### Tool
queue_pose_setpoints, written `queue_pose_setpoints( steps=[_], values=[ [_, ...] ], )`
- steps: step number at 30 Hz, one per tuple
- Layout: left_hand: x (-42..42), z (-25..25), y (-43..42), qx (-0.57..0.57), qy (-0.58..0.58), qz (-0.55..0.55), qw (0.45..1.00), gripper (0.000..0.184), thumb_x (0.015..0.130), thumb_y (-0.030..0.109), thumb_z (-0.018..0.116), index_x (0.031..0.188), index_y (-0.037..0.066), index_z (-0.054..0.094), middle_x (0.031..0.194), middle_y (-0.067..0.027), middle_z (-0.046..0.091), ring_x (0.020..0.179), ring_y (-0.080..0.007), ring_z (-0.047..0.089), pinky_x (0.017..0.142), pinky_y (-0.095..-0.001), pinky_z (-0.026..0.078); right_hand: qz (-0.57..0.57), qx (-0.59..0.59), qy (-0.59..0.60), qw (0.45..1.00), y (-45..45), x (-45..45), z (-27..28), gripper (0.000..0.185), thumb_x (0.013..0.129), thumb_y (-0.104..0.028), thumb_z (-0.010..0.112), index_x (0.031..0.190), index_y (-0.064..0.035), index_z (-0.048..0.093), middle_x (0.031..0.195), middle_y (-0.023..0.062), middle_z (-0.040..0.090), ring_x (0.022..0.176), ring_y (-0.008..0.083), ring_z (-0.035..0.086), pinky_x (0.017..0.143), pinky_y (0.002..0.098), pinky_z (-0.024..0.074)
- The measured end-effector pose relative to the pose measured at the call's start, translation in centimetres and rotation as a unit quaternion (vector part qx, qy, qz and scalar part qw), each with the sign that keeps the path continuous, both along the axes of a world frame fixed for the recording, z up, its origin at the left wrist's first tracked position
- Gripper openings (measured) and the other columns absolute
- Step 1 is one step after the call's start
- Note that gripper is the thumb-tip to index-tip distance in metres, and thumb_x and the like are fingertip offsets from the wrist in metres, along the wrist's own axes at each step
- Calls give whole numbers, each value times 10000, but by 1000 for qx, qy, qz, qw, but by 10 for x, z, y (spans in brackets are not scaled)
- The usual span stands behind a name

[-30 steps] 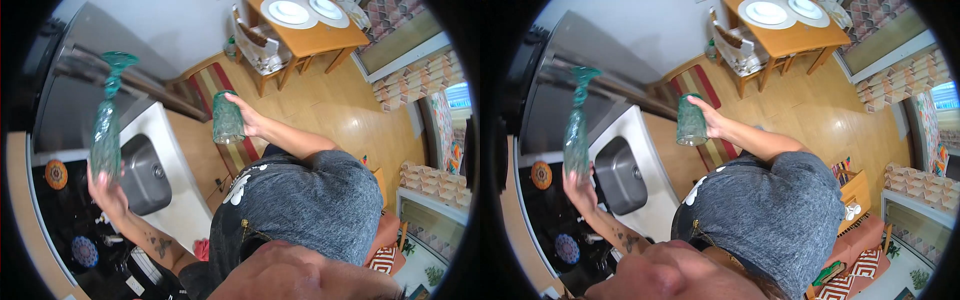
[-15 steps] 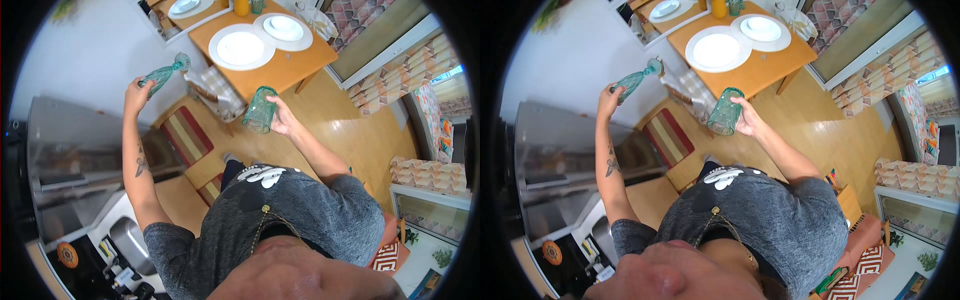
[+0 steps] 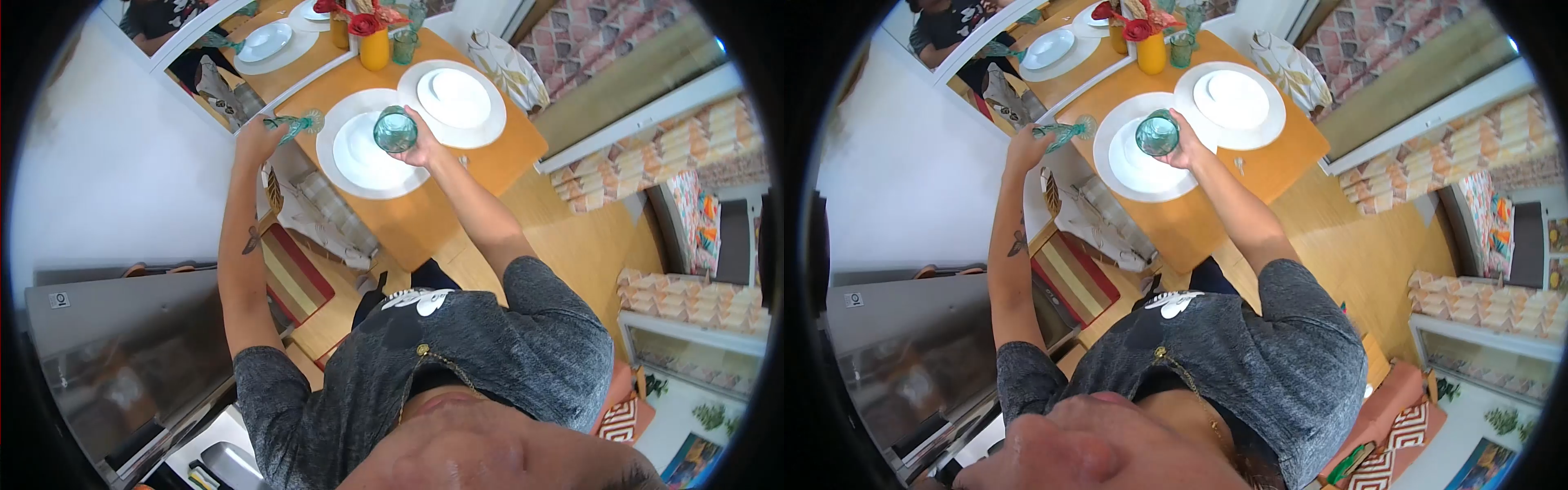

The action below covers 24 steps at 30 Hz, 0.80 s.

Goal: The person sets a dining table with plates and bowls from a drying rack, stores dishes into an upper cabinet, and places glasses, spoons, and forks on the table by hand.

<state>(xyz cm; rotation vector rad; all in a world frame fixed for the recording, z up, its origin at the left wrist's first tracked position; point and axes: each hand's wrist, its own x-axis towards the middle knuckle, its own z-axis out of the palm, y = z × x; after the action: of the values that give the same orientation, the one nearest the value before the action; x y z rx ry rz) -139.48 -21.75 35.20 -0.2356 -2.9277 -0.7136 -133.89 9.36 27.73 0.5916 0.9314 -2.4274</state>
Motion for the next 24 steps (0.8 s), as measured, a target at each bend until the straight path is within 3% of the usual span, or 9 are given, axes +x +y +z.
queue_pose_setpoints(
  steps=[8,12,18,24],
  values=[
    [-125,-16,54,-62,14,43,997,644,650,416,643,1108,-22,527,954,-231,614,930,-380,581,817,-421,459,40,23,-27,999,-4,-199,-70,602,841,-619,371,1131,-118,535,1097,92,580,989,249,559,839,383,453],
    [-181,-24,90,-155,-16,50,987,656,642,401,651,1135,-5,498,989,-213,606,951,-356,579,824,-417,464,55,-77,-52,994,-3,-262,-107,585,854,-587,385,1160,-108,524,1149,112,561,1035,269,548,885,404,444],
    [-246,-48,117,-152,-20,1,988,627,630,357,680,1129,21,502,1008,-212,599,956,-346,573,824,-405,467,56,-123,-90,987,-2,-305,-135,550,886,-540,333,1143,-100,539,1143,120,564,1048,278,554,868,447,486],
    [-293,-65,138,-187,-50,-59,979,617,613,281,721,1140,50,498,980,-189,613,934,-350,579,815,-402,469,48,-108,-126,985,6,-322,-142,541,909,-513,292,1117,-91,557,1083,139,595,943,303,607,741,435,550]
  ],
)
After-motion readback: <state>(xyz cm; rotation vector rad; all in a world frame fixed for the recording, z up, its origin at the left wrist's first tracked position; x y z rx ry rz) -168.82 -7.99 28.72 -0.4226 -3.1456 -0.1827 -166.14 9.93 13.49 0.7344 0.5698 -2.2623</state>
